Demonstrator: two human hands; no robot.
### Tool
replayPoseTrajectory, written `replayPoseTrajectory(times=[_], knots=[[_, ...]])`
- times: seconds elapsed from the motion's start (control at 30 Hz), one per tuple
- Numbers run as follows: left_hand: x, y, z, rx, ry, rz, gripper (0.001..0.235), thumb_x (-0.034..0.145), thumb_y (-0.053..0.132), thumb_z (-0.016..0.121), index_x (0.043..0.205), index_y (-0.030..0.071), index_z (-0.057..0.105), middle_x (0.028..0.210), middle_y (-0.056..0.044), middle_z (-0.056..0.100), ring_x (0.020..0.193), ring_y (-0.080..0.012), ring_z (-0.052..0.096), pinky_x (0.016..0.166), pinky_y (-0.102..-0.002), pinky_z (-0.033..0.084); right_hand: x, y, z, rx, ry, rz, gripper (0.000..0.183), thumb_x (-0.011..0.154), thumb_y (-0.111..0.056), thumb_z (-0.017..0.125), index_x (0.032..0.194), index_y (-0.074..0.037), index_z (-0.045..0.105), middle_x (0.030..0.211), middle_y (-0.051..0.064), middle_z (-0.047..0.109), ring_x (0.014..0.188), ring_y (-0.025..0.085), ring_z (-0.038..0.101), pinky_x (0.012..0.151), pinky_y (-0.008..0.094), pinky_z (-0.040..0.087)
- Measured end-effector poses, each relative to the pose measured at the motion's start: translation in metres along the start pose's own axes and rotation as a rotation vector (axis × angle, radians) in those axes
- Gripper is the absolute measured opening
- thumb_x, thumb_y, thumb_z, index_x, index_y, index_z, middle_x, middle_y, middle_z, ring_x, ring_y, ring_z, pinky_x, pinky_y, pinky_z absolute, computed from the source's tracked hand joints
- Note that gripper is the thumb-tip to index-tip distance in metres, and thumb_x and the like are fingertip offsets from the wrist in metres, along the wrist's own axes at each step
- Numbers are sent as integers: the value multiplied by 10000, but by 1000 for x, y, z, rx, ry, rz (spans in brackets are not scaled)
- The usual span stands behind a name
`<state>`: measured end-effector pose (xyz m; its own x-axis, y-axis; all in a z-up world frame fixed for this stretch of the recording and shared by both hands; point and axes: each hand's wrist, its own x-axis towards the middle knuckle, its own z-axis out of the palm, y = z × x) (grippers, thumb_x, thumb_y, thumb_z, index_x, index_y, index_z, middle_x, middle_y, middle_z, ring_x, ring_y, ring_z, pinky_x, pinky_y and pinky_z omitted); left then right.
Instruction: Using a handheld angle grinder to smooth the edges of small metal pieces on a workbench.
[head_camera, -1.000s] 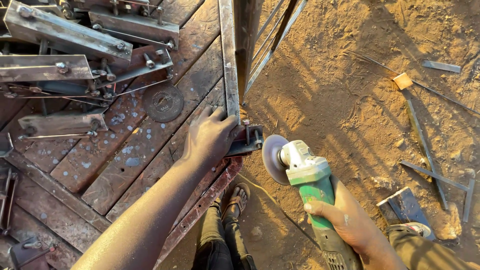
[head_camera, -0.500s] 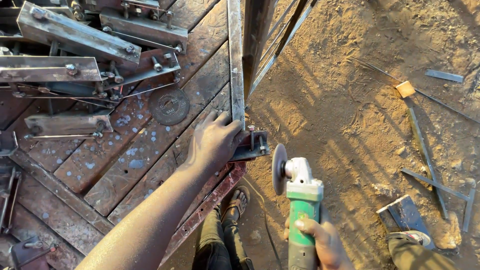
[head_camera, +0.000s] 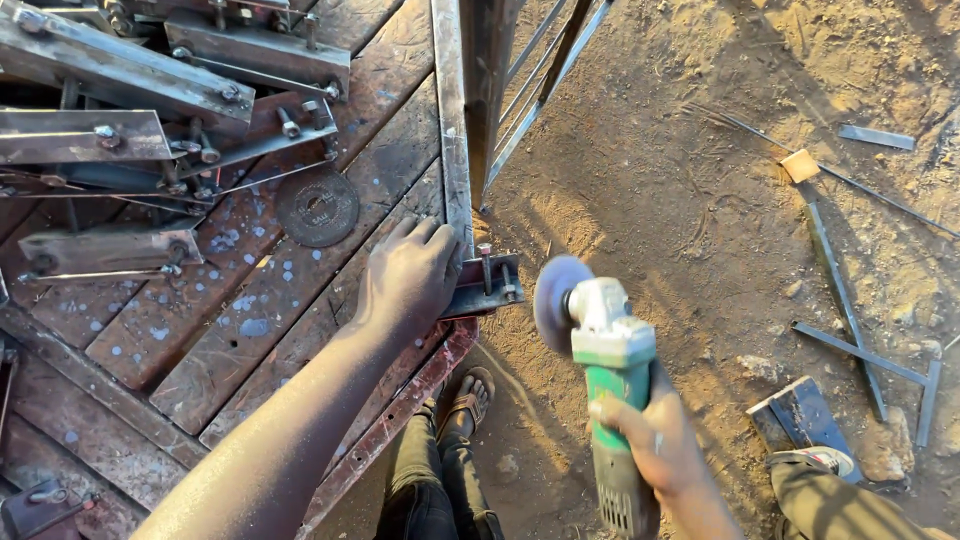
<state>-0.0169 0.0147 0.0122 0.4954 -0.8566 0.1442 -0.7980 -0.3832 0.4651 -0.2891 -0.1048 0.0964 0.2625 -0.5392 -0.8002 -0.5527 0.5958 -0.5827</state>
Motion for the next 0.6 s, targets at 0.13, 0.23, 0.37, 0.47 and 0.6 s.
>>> replayPoseTrajectory(times=[0.13, 0.23, 0.37, 0.47, 0.6], knots=[[0, 3, 2, 37, -29, -31, 244, 997, 223, 612, 818, 69, 552, 809, -118, 623, 807, -377, 582, 579, -540, 514, 17, -41, 13, -102, -9, -4, 711, 681, -41, 699, 1360, -33, 486, 941, 271, 638, 692, 381, 638, 595, 513, 558], [-2, -2, 7, 76, 10, -18, 219, 976, 252, 612, 831, 91, 579, 796, -125, 616, 806, -368, 620, 607, -484, 544, 37, -45, 3, -151, -108, -76, 667, 703, -62, 730, 1330, -8, 506, 890, 267, 647, 666, 392, 686, 614, 523, 600], [-1, 1, 3, 109, 54, 6, 198, 957, 274, 613, 855, 104, 624, 798, -129, 630, 813, -351, 667, 635, -428, 574, 40, -47, -3, -158, -183, -77, 547, 715, -51, 752, 1215, 58, 558, 768, 280, 649, 596, 426, 718, 566, 535, 613], [2, 4, 2, 31, 33, -16, 287, 1017, 267, 601, 824, 56, 585, 783, -146, 619, 767, -394, 579, 608, -549, 506, 31, -50, -15, -212, -123, 172, 581, 772, -65, 679, 1324, -1, 511, 944, 273, 633, 735, 392, 655, 613, 479, 532], [0, 5, -2, 14, 93, -18, 213, 990, 223, 603, 837, 82, 562, 795, -133, 594, 765, -378, 568, 594, -534, 496, 18, 22, -34, -24, 14, 170, 380, 796, -1, 652, 1140, 38, 495, 837, 331, 630, 642, 422, 607, 563, 511, 489]])
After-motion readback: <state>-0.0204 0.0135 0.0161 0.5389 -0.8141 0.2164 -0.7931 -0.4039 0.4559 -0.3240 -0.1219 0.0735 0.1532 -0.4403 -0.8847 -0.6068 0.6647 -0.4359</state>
